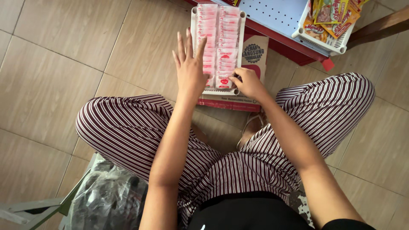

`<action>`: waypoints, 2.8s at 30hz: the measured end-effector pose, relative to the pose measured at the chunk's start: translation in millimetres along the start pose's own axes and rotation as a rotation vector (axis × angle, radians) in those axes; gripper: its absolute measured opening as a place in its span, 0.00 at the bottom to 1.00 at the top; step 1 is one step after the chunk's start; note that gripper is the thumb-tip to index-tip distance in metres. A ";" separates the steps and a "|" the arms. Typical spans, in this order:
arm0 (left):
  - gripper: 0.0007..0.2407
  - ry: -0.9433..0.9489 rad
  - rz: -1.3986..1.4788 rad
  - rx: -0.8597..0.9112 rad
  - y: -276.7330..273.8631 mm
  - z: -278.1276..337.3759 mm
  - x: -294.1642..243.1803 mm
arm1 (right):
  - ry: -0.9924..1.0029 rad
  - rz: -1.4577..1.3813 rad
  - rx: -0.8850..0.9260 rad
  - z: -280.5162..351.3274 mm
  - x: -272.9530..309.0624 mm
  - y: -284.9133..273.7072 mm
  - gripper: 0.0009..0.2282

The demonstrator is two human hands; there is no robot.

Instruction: The person sits on the floor and arranges small snack packets into white plastic baskets. They handle packets of instant noodles and other snacks, placing them neatly into the baskets and on the shelf.

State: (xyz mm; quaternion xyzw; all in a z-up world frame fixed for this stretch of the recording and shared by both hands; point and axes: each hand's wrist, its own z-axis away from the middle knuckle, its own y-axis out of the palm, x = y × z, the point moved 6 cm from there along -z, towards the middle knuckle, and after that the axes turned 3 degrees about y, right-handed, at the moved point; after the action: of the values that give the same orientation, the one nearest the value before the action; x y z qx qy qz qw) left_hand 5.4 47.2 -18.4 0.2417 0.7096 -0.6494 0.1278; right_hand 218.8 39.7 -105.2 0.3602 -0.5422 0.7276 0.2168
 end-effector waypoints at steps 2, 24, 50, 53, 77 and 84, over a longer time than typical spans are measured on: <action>0.49 0.036 -0.110 -0.002 11.0 -1.0 1.4 | -0.043 0.066 -0.024 -2.4 -3.1 2.3 0.09; 0.57 0.028 -0.270 0.064 81.1 -9.8 61.0 | -0.073 0.570 -0.075 -5.1 22.4 47.6 0.31; 0.35 0.276 0.171 0.111 71.6 -65.5 -104.1 | 0.219 0.440 -0.241 -110.5 -133.5 -229.0 0.30; 0.33 0.262 0.220 0.093 77.4 -71.2 -102.9 | 0.231 0.326 -0.367 -116.2 -145.9 -233.7 0.36; 0.25 -0.023 0.749 0.050 53.1 -83.1 -83.6 | -0.206 -0.095 0.168 -69.4 48.1 -159.4 0.10; 0.10 -0.273 0.717 0.038 62.1 -72.7 -48.4 | -0.173 0.048 -0.341 -115.3 -13.4 -187.7 0.13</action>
State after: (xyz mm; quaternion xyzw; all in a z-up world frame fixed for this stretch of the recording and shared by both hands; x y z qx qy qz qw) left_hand 87.8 112.6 -38.9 0.3880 0.5445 -0.6027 0.4357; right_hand 326.6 209.4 -14.2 0.3663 -0.6825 0.5966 0.2099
